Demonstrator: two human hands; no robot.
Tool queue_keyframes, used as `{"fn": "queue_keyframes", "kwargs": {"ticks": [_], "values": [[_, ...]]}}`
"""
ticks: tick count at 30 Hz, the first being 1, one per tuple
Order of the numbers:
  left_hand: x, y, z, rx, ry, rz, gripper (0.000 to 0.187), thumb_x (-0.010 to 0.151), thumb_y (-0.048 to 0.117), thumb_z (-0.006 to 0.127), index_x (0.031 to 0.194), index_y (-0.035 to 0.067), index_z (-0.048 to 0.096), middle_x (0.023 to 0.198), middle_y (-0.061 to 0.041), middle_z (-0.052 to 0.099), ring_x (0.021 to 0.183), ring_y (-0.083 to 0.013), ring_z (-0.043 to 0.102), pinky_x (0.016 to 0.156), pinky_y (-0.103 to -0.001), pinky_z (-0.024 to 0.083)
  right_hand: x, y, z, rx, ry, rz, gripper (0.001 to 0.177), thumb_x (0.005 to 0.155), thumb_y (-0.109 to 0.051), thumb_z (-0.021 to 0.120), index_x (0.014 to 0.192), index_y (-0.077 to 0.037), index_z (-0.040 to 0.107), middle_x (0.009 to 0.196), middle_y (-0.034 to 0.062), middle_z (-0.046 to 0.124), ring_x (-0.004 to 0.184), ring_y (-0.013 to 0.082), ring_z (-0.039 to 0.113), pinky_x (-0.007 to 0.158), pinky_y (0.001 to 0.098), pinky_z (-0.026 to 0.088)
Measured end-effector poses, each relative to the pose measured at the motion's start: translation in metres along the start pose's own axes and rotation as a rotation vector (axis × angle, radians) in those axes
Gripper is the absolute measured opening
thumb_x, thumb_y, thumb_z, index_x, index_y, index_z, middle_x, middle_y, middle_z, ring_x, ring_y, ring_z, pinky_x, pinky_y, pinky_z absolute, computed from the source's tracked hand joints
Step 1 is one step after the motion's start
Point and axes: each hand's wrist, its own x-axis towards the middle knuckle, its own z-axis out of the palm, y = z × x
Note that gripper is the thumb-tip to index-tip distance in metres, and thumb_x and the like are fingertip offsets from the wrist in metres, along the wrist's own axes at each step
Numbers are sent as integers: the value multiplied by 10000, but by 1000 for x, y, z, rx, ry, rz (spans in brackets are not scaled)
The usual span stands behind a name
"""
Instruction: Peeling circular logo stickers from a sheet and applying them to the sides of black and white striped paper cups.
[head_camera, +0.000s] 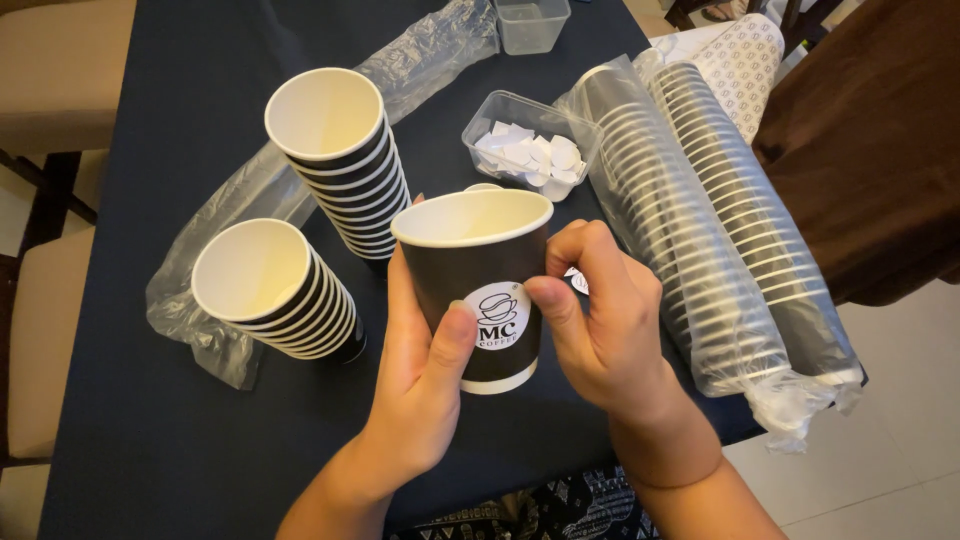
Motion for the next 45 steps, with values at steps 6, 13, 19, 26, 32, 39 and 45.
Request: {"fn": "queue_keyframes", "kwargs": {"ticks": [6,13,19,26,32,39,45], "values": [[1,8,-8,-46,30,38,897,989,430,600,1616,50,84,1641,-198,322,1517,-276,368,1286,-391,290,5,-5,-7,-58,-76,49,255,1087,-187,447,915,-22,537,779,68,526,652,183,508,635,308,418],[-7,3,-70,416,467,445,1130,890,48,886,1742,163,152,1870,-28,89,1821,-242,135,1603,-432,59,16,15,-30,-130,-40,251,225,1121,-98,502,942,-38,624,811,57,632,698,133,608,651,256,465],[21,-26,-140,411,585,535,1013,900,-148,964,1598,96,271,1655,-224,414,1580,-321,424,1398,-508,311,10,36,-43,-213,-15,246,221,1215,18,561,1006,23,633,900,97,651,844,186,612,826,326,468],[14,10,-119,425,420,426,900,948,-20,904,1548,228,282,1603,-138,393,1551,-300,430,1341,-431,434,6,30,-39,-226,-46,244,201,1248,-9,609,1061,52,648,919,107,668,864,183,635,834,317,483],[6,16,-121,644,429,517,943,974,-124,898,1559,299,291,1629,-110,350,1586,-336,414,1432,-428,351,6,49,-49,-233,-32,219,249,1296,-23,633,1065,70,639,941,127,672,884,196,637,839,324,477],[-4,11,-118,752,534,359,1246,1000,148,1185,1719,284,176,1835,107,152,1696,-327,526,1555,-444,456,-6,153,-20,-554,-545,434,189,1000,-207,682,1012,-68,809,970,77,789,893,245,704,821,422,472],[-18,40,-74,702,629,407,928,1077,268,912,1707,269,231,1824,49,244,1847,-302,312,1585,-635,226,-79,272,34,-871,-829,609,268,825,-181,789,1041,-25,756,1017,193,753,1010,410,707,892,499,557]]}}
